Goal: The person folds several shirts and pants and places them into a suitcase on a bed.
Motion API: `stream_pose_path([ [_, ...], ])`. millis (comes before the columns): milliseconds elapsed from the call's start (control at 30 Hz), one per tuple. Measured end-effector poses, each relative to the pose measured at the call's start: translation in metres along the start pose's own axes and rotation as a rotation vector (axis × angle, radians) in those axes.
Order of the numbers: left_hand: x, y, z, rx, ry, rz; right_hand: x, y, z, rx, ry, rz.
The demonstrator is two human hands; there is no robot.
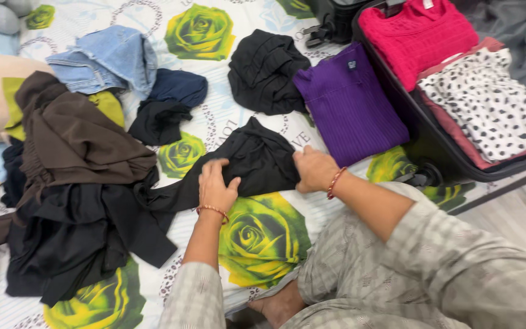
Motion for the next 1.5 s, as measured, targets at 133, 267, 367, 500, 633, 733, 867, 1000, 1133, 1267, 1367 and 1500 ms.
stream_pose_path([
  [133,0.014,0.006,-0.033,-0.131,0.04,-0.034,0.019,0.02,-0.023,-0.041,0.049,-0.217],
  [267,0.005,-0.014,-0.039,-0.192,0.038,-0.004,0.022,0.058,-0.051,-0.061,-0.021,-1.056],
  [367,-0.028,-0.029,-0.01,-0.033,0.289,0.107,0.013,0.071,-0.058,-0.065,0.037,-1.656],
  [500,-0.081,-0.051,0.069,-0.306,0.297,0.168,0.005,0.069,-0.053,0.087,-0.038,-1.824],
  [633,-0.099,-0.062,0.127,-0.453,0.265,0.242,0.006,0.059,-0.058,-0.05,-0.157,-1.512],
  [733,-0.102,-0.057,0.143,-0.296,0.315,0.154,0.014,0.042,-0.046,-0.041,-0.217,-1.205],
  [867,-0.105,-0.046,0.145,-0.527,0.253,0.353,0.012,0.016,-0.021,-0.181,-0.338,-0.794],
  [1000,-0.114,-0.026,0.139,-0.416,0.299,0.367,0.018,-0.025,0.012,-0.46,-0.315,-0.528],
  [1133,-0.123,-0.007,0.13,-0.287,0.326,0.462,0.037,-0.059,0.039,-0.481,-0.055,-0.244],
  [1267,-0.129,-0.004,0.113,-0.131,0.312,0.612,0.062,-0.06,0.024,-0.387,0.02,-0.163],
  [1367,-0.138,-0.007,0.105,-0.057,0.271,0.601,0.067,-0.043,-0.011,-0.502,-0.033,-0.751],
  [1500,-0.171,-0.007,0.098,-0.042,0.299,0.607,0.012,-0.009,-0.029,-0.562,0.012,-1.447],
])
Point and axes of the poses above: each hand's wrist, its own z-axis away from the middle knuckle, its own x-axis out of the palm, y = z × x, the point moved 2 cm from there along -z, towards the middle knuckle, and after that the axes turned 10 degrees about -y, right-handed, at the moved point
